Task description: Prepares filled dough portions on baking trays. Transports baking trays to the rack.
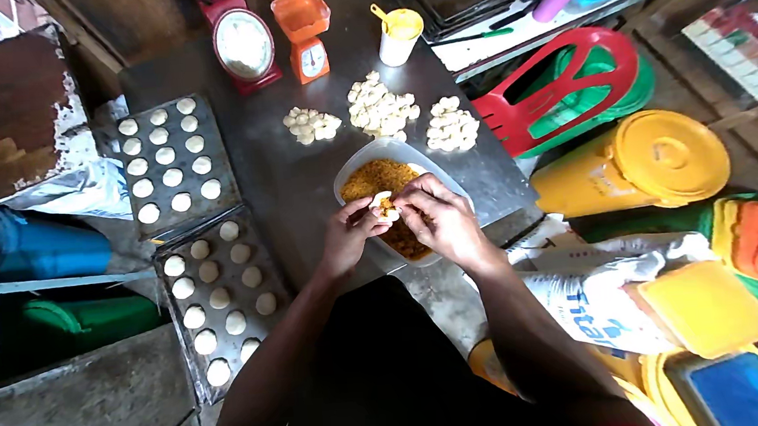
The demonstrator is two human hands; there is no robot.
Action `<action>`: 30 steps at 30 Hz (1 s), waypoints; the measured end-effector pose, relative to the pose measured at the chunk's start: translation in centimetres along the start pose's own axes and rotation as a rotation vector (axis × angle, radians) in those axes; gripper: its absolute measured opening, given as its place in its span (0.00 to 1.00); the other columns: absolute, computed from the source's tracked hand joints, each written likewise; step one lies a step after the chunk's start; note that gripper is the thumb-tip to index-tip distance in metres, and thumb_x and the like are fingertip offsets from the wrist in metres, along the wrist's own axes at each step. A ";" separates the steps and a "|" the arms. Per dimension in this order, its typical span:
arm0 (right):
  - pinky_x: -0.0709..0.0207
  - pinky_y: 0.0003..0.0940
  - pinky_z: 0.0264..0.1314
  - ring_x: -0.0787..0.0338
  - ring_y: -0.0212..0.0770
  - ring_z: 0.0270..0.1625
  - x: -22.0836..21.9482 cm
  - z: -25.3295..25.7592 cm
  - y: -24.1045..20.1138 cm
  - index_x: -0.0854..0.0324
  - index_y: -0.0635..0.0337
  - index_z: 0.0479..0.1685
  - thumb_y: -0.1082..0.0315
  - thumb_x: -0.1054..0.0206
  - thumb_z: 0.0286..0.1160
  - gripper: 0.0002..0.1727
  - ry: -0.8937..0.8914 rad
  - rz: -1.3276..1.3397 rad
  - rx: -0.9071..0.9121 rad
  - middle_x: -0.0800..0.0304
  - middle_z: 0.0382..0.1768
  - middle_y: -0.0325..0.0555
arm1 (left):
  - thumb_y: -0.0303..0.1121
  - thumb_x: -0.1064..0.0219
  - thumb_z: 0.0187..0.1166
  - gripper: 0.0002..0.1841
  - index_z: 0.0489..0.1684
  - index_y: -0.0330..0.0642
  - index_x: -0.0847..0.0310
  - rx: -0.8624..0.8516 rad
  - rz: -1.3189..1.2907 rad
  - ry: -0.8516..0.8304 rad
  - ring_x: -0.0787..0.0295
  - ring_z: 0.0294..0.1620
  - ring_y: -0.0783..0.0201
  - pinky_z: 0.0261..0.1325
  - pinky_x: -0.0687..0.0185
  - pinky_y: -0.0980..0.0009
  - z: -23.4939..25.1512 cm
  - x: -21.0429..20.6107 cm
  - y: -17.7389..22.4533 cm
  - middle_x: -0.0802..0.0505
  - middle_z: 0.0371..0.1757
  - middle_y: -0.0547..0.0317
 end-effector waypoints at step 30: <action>0.11 0.45 0.46 0.09 0.41 0.41 -0.3 -10.3 8.3 0.10 0.55 0.45 0.62 0.34 0.79 0.10 -0.294 0.080 -0.383 0.08 0.43 0.45 | 0.24 0.35 0.84 0.18 0.71 0.30 0.22 0.083 -0.084 0.089 0.05 0.47 0.52 0.56 0.07 0.58 0.9 2.8 -2.5 0.09 0.57 0.40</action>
Point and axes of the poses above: each hand's wrist, its own z-axis towards the middle knuckle, its own x-axis out of the back of the hand, y = z × x, the point moved 10 cm from there along z, towards the middle knuckle
